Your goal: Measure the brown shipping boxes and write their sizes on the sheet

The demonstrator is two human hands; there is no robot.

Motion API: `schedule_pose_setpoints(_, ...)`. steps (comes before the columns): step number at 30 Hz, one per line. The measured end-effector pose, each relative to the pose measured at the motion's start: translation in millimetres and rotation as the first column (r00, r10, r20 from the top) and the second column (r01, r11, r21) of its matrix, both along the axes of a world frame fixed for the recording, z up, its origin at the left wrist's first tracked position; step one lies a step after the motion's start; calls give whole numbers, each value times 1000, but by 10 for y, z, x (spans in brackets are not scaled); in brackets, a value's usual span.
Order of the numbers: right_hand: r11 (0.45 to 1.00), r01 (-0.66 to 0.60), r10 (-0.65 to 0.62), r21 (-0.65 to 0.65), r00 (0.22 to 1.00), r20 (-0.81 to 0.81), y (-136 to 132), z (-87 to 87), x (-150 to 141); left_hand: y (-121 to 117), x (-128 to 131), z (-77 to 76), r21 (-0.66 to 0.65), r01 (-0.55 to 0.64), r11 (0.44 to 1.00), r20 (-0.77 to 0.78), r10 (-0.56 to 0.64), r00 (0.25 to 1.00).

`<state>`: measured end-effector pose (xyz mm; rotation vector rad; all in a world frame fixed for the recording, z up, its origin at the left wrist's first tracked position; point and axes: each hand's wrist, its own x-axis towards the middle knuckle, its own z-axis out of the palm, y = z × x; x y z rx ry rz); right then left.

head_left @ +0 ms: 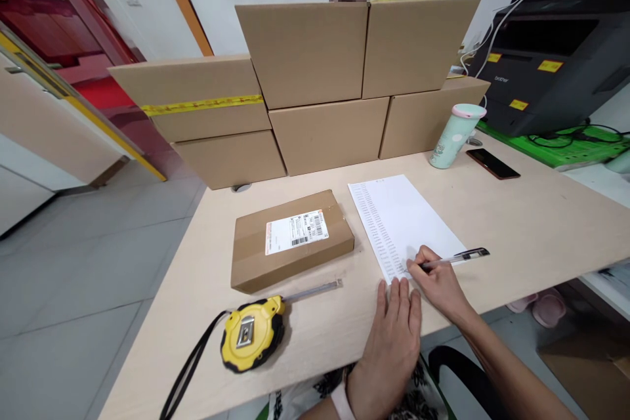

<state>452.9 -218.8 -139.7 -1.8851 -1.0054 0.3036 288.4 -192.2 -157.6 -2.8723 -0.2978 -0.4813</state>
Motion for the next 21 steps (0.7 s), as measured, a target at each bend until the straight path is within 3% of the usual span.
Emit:
schedule_pose_setpoints(14,1000,-6,6,23,1000,-16,-2,-32,25,2,-16,34,-4,3,1000,-15,-3,1000)
schedule_pose_setpoints(18,990,66,-59,124,996,-63,-21,-48,17,0,-13,22,-21,4,1000,-29,-4,1000)
schedule_pose_setpoints(21,986,100,-92,129,993,-72,-40,-73,45,2,-19,-4,-40,10,999,-28,-11,1000)
